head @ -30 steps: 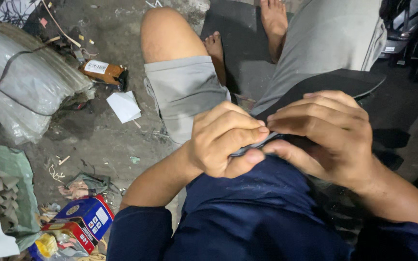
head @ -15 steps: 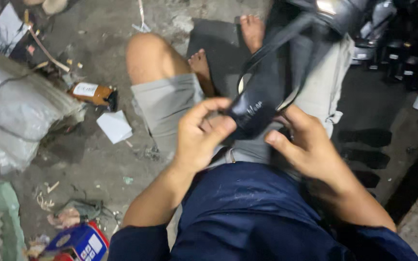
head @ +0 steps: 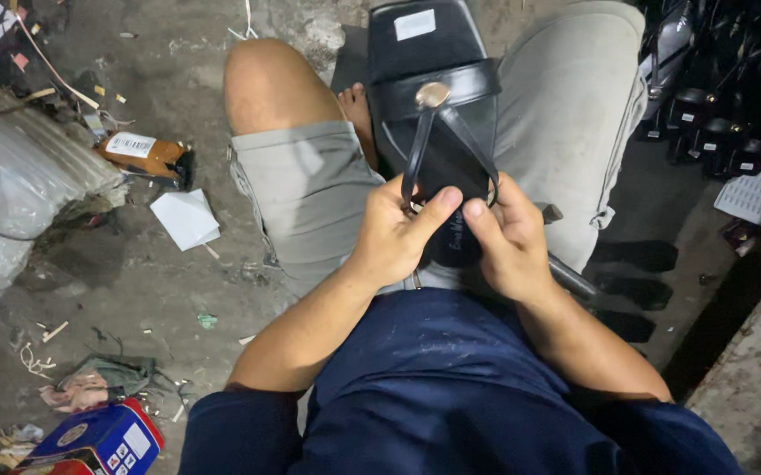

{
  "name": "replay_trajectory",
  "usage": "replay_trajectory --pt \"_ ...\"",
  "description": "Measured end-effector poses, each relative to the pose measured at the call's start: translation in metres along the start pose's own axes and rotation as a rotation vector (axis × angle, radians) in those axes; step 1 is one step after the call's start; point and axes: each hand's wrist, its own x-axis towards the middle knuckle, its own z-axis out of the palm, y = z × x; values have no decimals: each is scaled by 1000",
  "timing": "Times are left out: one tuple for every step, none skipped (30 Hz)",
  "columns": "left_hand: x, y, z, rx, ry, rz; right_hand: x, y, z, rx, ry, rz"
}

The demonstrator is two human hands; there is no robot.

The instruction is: The person assembles sandals by attaching straps to the sole. They use a grinding machine to smooth the sole edges, then insert and secure the straps using a hammer and metal fasteners.

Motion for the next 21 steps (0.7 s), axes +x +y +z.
replay_trajectory --pt "0 -1 1 -28 20 -8 2 1 0 -11 13 18" --pt "-1 -2 3 -10 47 -3 3 3 0 -23 25 36" --pt "-2 -1 4 8 70 0 3 4 1 -18 23 23" --pt "-3 1 3 26 94 4 2 5 3 -13 22 9" --pt "-2 6 -2 4 1 13 1 6 4 -8 20 -6" --pt "-1 11 -8 -19 -91 21 -1 5 4 -1 18 3" --pt "2 16 -16 -41 -184 29 -4 4 3 6 15 11" --pt "5 19 -23 -225 -231 -27 -6 2 2 13 12 20" --pt "7 23 -31 -410 -278 -89 -9 1 1 50 3 55" --pt "9 26 -39 -595 -323 -151 -11 -1 1 87 -6 90" --pt "10 26 -43 -567 -254 -145 -13 -2 0 123 -19 130" --pt "11 26 -46 -539 -186 -140 -14 -3 -1 47 -36 126" --pt "11 26 -47 -510 -119 -139 -15 -4 -2 -27 -50 123" --pt "12 25 -47 -356 -105 -93 -16 -5 -3 -101 -64 121" --pt "12 25 -46 -202 -93 -49 -16 -6 -3 -173 -89 108" --pt "11 25 -45 -48 -82 -6 -16 -7 -4 -245 -114 96" --pt "11 25 -43 -21 -94 0 -16 -7 -5 -317 -136 83" --pt "10 26 -40 6 -106 5 -16 -5 -5 -288 -118 120" --pt "10 26 -37 32 -122 11 -17 -5 -5 -259 -99 154" --pt "9 27 -34 8 -115 5 -18 -4 -3 -230 -79 189" --pt "10 28 -32 -15 -109 4 -17 -3 -2 -224 -67 178"
